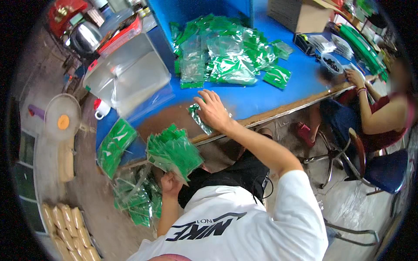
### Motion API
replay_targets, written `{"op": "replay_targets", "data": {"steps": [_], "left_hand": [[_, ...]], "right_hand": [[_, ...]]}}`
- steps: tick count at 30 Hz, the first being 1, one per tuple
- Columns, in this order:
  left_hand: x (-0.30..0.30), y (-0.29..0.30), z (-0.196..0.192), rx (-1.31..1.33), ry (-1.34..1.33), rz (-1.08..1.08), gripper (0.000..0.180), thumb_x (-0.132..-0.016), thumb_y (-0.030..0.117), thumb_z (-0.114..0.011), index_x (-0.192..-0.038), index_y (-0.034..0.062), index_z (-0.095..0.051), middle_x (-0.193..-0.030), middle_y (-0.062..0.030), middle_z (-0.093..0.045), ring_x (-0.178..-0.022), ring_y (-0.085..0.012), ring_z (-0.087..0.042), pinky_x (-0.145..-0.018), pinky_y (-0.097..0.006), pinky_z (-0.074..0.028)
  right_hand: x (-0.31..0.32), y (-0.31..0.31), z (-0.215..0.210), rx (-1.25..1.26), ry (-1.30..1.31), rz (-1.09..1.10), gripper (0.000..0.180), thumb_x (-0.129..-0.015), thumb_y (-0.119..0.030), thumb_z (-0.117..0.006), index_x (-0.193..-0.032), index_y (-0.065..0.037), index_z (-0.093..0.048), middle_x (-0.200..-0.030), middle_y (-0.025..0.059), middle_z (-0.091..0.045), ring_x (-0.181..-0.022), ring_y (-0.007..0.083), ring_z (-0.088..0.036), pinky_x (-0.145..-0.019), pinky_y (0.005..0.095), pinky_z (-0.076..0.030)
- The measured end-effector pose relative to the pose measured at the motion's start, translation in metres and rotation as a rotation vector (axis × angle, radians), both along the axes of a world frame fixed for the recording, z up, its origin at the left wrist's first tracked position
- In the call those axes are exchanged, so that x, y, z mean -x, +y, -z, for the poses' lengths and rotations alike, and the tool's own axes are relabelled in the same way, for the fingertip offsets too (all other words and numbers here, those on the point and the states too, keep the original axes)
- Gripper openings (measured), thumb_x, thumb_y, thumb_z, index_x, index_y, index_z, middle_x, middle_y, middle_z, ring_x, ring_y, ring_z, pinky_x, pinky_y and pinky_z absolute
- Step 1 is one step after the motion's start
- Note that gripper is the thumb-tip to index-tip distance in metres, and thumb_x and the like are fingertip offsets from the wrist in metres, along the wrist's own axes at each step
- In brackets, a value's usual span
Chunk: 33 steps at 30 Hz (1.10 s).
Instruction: Counting and packing stacks of green plastic bags into a larger clear plastic bag at a packing station.
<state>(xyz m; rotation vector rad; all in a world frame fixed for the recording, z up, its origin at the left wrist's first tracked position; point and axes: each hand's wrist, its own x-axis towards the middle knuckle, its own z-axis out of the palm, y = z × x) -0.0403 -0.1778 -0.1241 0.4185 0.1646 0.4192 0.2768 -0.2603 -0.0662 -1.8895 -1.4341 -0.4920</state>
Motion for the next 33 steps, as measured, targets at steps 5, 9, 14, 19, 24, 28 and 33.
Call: {"op": "replay_targets", "data": {"steps": [5, 9, 14, 19, 24, 28, 33], "left_hand": [[0.008, -0.004, 0.007, 0.062, 0.096, 0.016, 0.061, -0.080, 0.001, -0.071, -0.138, 0.0038, -0.052, -0.132, -0.0109, -0.062, -0.125, -0.0284, -0.057, -0.112, -0.045, -0.041], [-0.002, -0.010, 0.003, 0.102, 0.114, 0.018, 0.060, -0.081, 0.001, -0.073, -0.138, 0.0060, -0.052, -0.131, -0.0087, -0.062, -0.125, -0.0270, -0.057, -0.112, -0.044, -0.042], [-0.002, -0.013, 0.003, 0.101, 0.118, 0.012, 0.060, -0.083, 0.003, -0.072, -0.139, 0.0064, -0.051, -0.135, -0.0078, -0.061, -0.128, -0.0266, -0.055, -0.113, -0.043, -0.040], [-0.004, -0.015, -0.007, 0.054, 0.071, 0.000, 0.057, -0.088, 0.008, -0.071, -0.140, 0.0047, -0.050, -0.139, -0.0066, -0.059, -0.132, -0.0249, -0.053, -0.115, -0.043, -0.038], [-0.007, -0.020, -0.014, 0.090, 0.059, 0.001, 0.062, -0.087, 0.018, -0.076, -0.142, 0.0067, -0.050, -0.140, -0.0057, -0.058, -0.133, -0.0241, -0.052, -0.116, -0.043, -0.035], [-0.009, -0.024, -0.021, 0.141, 0.024, -0.020, 0.062, -0.086, 0.018, -0.077, -0.142, 0.0065, -0.051, -0.141, -0.0062, -0.058, -0.134, -0.0247, -0.050, -0.118, -0.043, -0.034], [-0.002, -0.025, -0.014, 0.219, -0.089, 0.029, 0.061, -0.085, 0.012, -0.077, -0.140, 0.0060, -0.052, -0.141, -0.0071, -0.058, -0.135, -0.0248, -0.050, -0.118, -0.045, -0.034]], "right_hand": [[-0.053, -0.024, -0.036, -0.116, 0.186, 0.487, 0.056, -0.082, -0.022, -0.076, -0.129, 0.000, -0.053, -0.129, 0.0231, -0.054, -0.120, 0.0412, -0.051, -0.099, 0.0507, -0.043], [-0.123, -0.058, -0.028, 0.149, 0.238, 0.722, 0.084, -0.075, -0.036, -0.085, -0.139, 0.000, -0.045, -0.118, 0.0210, -0.061, -0.108, 0.0374, -0.061, -0.088, 0.0465, -0.051], [-0.129, -0.086, -0.036, 0.226, 0.555, 0.428, 0.055, -0.078, -0.030, -0.082, -0.119, 0.001, -0.062, -0.087, 0.0156, -0.069, -0.082, 0.0312, -0.068, -0.073, 0.0400, -0.053], [-0.084, -0.100, -0.106, 0.157, 0.664, 0.211, 0.025, -0.086, -0.020, -0.075, -0.094, 0.002, -0.065, -0.080, 0.0093, -0.067, -0.068, 0.0184, -0.062, -0.062, 0.0343, -0.049], [-0.026, -0.091, -0.119, -0.203, 1.422, -0.175, 0.057, -0.088, -0.013, -0.074, -0.134, -0.003, -0.043, -0.092, 0.0094, -0.067, -0.070, 0.0128, -0.063, -0.060, 0.0228, -0.050], [0.001, -0.082, -0.018, 0.261, 0.227, 0.263, 0.057, -0.080, -0.020, -0.076, -0.129, -0.001, -0.053, -0.100, 0.0191, -0.064, -0.087, 0.0326, -0.063, -0.075, 0.0415, -0.052], [0.037, -0.067, -0.031, 0.175, 0.185, 0.092, 0.039, -0.079, -0.022, -0.074, -0.112, -0.003, -0.065, -0.113, 0.0170, -0.059, -0.107, 0.0365, -0.054, -0.089, 0.0458, -0.044]]}}
